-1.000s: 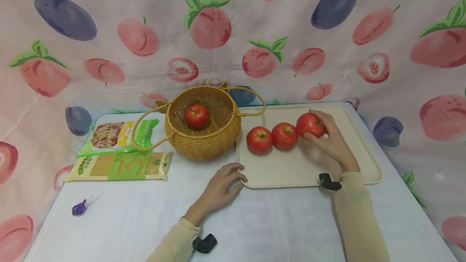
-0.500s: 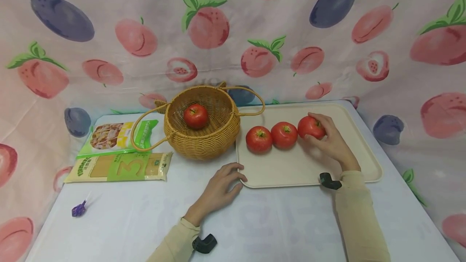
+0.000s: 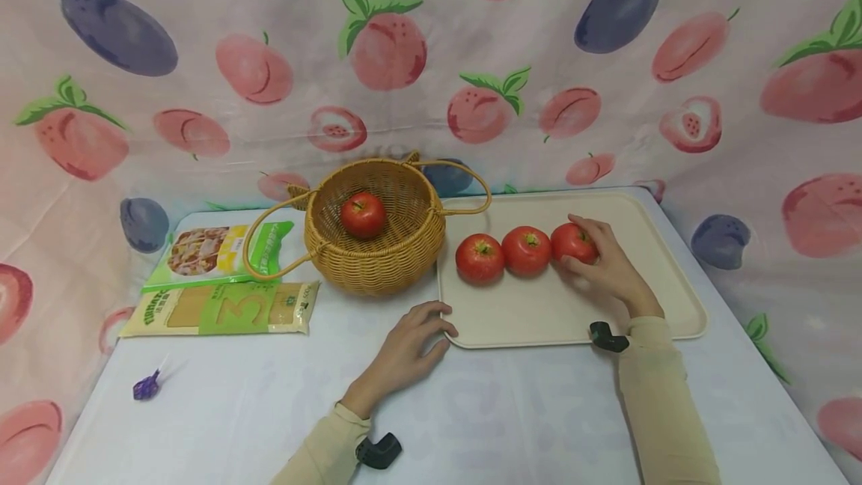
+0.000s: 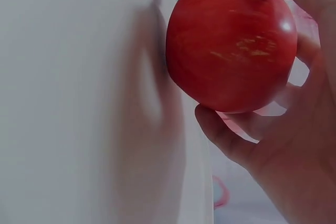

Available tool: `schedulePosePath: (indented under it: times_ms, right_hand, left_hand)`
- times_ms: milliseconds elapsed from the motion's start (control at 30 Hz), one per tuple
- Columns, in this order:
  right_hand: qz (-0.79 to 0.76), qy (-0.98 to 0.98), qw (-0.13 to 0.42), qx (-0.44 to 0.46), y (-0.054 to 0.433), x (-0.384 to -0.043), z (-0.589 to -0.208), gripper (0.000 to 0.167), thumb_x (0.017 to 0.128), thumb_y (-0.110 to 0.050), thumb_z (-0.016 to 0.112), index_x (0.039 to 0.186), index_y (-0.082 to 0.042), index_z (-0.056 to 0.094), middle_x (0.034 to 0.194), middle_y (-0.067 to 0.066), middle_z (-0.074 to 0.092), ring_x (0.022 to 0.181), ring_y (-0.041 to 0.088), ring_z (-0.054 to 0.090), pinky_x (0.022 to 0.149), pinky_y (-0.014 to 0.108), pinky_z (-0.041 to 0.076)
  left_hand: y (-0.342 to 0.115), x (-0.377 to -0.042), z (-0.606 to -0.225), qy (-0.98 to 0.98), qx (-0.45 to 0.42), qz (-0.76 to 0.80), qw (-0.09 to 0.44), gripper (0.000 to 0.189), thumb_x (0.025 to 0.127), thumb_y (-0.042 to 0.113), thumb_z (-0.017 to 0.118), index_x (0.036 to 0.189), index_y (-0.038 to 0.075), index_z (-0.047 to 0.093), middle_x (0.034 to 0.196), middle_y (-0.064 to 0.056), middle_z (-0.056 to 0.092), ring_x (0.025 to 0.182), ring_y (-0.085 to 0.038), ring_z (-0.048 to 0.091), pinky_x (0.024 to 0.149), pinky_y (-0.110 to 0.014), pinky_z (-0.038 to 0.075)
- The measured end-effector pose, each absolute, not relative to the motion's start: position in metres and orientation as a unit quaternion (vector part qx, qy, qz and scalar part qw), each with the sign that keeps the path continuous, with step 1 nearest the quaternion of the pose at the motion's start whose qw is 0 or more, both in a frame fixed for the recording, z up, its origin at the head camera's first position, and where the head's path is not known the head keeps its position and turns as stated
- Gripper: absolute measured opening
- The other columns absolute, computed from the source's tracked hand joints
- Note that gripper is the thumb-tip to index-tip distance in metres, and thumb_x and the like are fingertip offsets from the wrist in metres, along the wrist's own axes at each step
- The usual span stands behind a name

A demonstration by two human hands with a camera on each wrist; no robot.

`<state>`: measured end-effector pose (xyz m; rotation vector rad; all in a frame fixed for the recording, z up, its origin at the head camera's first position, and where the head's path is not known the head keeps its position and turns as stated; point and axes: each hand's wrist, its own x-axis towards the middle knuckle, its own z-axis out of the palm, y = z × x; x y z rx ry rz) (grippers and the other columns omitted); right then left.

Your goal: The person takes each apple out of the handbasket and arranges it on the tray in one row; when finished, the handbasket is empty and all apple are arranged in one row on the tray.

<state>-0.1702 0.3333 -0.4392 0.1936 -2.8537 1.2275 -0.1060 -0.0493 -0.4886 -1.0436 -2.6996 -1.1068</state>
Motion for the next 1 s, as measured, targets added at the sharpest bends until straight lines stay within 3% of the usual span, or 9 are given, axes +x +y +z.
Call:
schedulePosePath:
  times_ms: [667,1000]
  right_hand:
    - [0.345,-0.937,0.007,0.057,0.3274,-0.1723,-0.4384,0.076,0.083,-0.032,0.071,0.146,-0.017,0.031,0.146,0.017,0.028,0.126,0.041,0.03,0.094,0.067,0.036]
    - [0.354,-0.935,-0.011,0.038,0.3244,-0.1704,-0.4353,0.083,0.084,-0.036,0.07,0.149,-0.019,0.023,0.146,0.023,0.021,0.127,0.045,0.033,0.098,0.068,0.034]
  left_hand:
    - [-0.0487,-0.1069,-0.4887,-0.873,-0.338,-0.351,0.03,0.013,0.088,0.019,0.064,0.099,0.026,0.065,0.13,0.004,0.052,0.128,-0.014,0.044,0.103,-0.04,0.04]
    - [-0.0493,-0.1071,-0.4902,-0.871,-0.342,-0.35,0.038,0.014,0.088,0.02,0.063,0.099,0.027,0.065,0.13,0.005,0.052,0.128,-0.013,0.044,0.102,-0.039,0.04]
